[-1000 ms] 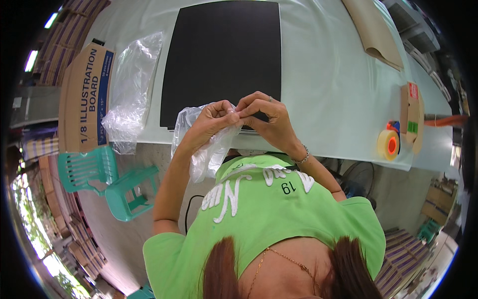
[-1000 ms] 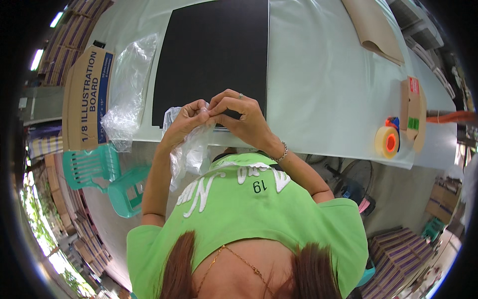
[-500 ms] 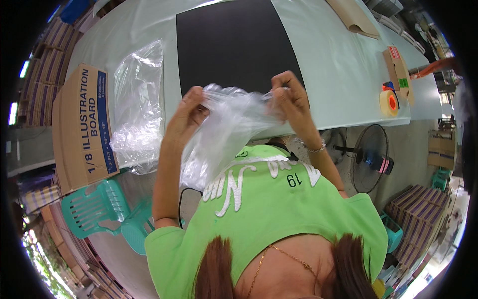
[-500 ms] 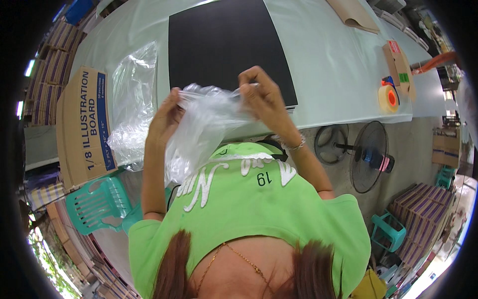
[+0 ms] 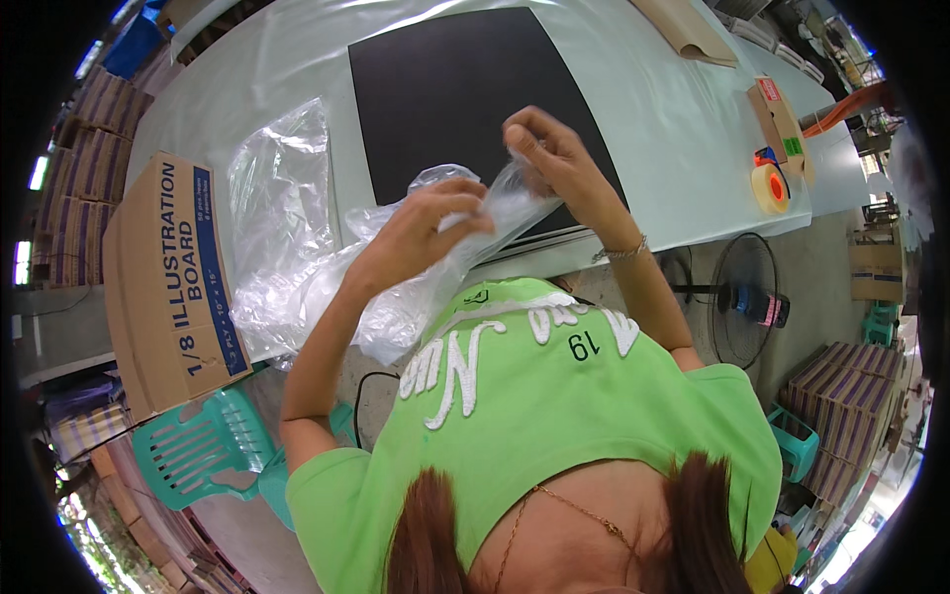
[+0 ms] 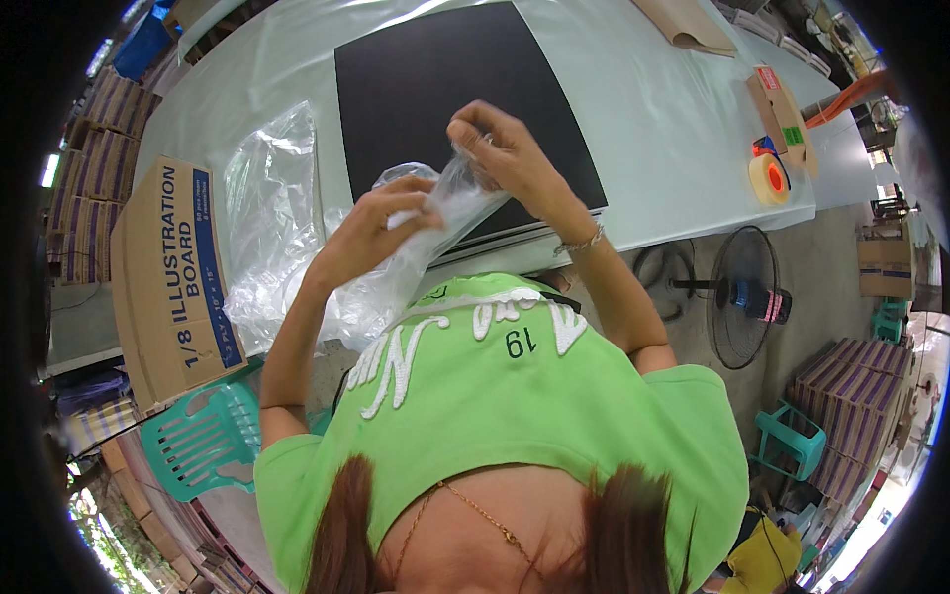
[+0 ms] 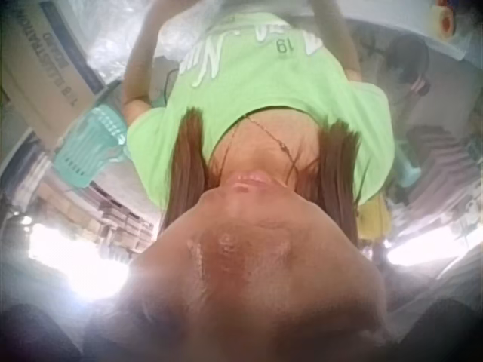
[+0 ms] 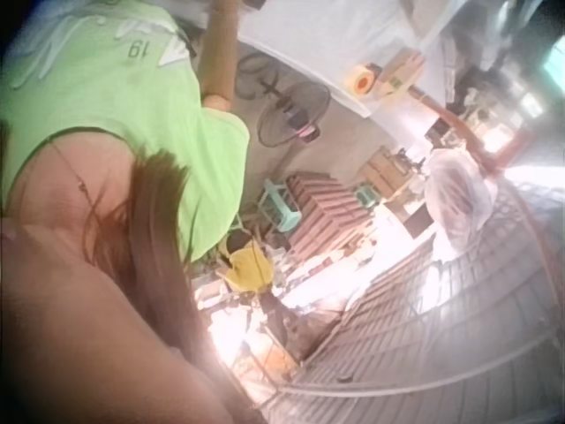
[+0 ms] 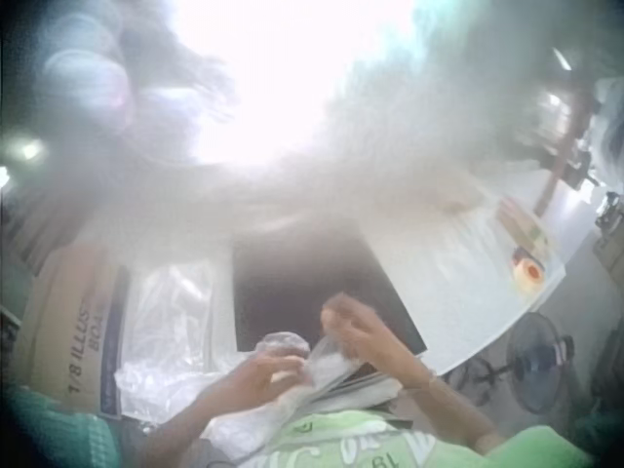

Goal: The person wraps individual black illustration boards in plastic sleeves, placing them inside a larger plastic bag and then setting the stack aside on a work table.

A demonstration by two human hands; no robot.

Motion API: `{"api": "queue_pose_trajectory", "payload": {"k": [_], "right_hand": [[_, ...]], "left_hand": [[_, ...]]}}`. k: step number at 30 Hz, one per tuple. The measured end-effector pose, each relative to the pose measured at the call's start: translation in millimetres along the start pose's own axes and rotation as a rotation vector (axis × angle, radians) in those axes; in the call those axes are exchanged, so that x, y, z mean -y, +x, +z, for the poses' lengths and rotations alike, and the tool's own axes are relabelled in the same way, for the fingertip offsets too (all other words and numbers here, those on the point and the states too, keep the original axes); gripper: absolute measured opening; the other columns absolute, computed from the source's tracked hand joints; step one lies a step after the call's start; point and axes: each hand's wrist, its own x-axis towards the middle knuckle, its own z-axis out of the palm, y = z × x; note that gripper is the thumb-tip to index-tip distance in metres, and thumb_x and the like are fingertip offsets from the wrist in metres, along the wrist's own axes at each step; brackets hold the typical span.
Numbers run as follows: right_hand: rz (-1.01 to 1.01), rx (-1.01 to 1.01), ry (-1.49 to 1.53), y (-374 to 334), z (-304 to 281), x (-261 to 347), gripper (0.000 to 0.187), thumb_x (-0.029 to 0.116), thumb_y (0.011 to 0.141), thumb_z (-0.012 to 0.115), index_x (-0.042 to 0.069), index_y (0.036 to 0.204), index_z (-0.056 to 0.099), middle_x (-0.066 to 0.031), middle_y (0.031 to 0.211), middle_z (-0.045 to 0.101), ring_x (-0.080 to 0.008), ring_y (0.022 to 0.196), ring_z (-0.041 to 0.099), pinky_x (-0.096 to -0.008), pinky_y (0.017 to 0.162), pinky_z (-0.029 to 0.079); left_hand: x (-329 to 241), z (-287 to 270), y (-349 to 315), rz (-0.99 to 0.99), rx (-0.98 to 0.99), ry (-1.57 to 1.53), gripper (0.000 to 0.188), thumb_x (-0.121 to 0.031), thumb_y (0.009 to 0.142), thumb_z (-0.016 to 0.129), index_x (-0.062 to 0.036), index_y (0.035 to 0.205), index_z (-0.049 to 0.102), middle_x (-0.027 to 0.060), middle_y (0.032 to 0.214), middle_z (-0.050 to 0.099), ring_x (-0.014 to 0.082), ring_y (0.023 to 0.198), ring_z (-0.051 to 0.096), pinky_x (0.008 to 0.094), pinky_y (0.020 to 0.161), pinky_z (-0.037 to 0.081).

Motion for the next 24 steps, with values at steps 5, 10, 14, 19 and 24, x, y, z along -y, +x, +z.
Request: {"api": "queue_pose_trajectory", "payload": {"k": [5, 10, 14, 19, 24], "right_hand": [[0.198, 0.903, 0.308, -9.7, -35.7, -5.2, 0.032, 0.028, 0.093, 0.063, 0.002, 0.111, 0.06, -0.0016, 0.082, 0.059, -0.0075, 0.065, 0.054, -0.0221, 0.055, 0.045], [-0.003, 0.397, 0.95, -17.7, -75.3, -19.3, 0.031, 0.021, 0.094, 0.057, -0.002, 0.115, 0.058, -0.0083, 0.094, 0.062, -0.0152, 0.078, 0.059, -0.027, 0.064, 0.05], [-0.001, -0.106, 1.008, -8.5, -98.1, -54.3, 0.03, 0.015, 0.095, 0.051, -0.005, 0.117, 0.056, -0.0136, 0.104, 0.063, -0.0214, 0.089, 0.064, -0.0309, 0.072, 0.055], [0.425, 0.154, 1.228, -19.9, -77.5, -112.2, 0.031, 0.012, 0.098, 0.045, -0.005, 0.122, 0.054, -0.0164, 0.119, 0.062, -0.025, 0.097, 0.065, -0.0337, 0.082, 0.056], [0.105, 0.394, 1.28, -2.5, -46.8, -69.5, 0.043, 0.023, 0.096, 0.05, -0.003, 0.131, 0.049, -0.0186, 0.132, 0.055, -0.0272, 0.118, 0.056, -0.0418, 0.104, 0.044]], "left_hand": [[46.5, -49.1, 4.4, -0.581, -0.438, -0.898, 0.033, -0.027, 0.096, 0.058, -0.0111, 0.124, 0.061, 0.007, 0.129, 0.058, 0.0163, 0.115, 0.056, 0.0308, 0.097, 0.044], [93.1, -49.0, -20.4, -0.654, -0.765, -1.351, 0.037, -0.027, 0.094, 0.06, -0.011, 0.128, 0.059, 0.0081, 0.131, 0.057, 0.0168, 0.118, 0.055, 0.0306, 0.097, 0.044], [110.3, -52.8, -30.6, -0.472, -0.747, -1.443, 0.036, -0.026, 0.094, 0.061, -0.0098, 0.126, 0.059, 0.0083, 0.129, 0.058, 0.0172, 0.116, 0.056, 0.031, 0.096, 0.045], [111.4, -52.7, -47.6, -0.323, -0.666, -1.472, 0.036, -0.025, 0.093, 0.062, -0.0084, 0.125, 0.059, 0.0085, 0.126, 0.059, 0.0177, 0.114, 0.057, 0.0315, 0.094, 0.046], [117.0, -47.5, -56.8, -0.29, -0.666, -1.49, 0.035, -0.024, 0.092, 0.063, -0.007, 0.123, 0.06, 0.0087, 0.123, 0.06, 0.0181, 0.112, 0.058, 0.032, 0.092, 0.048]]}}
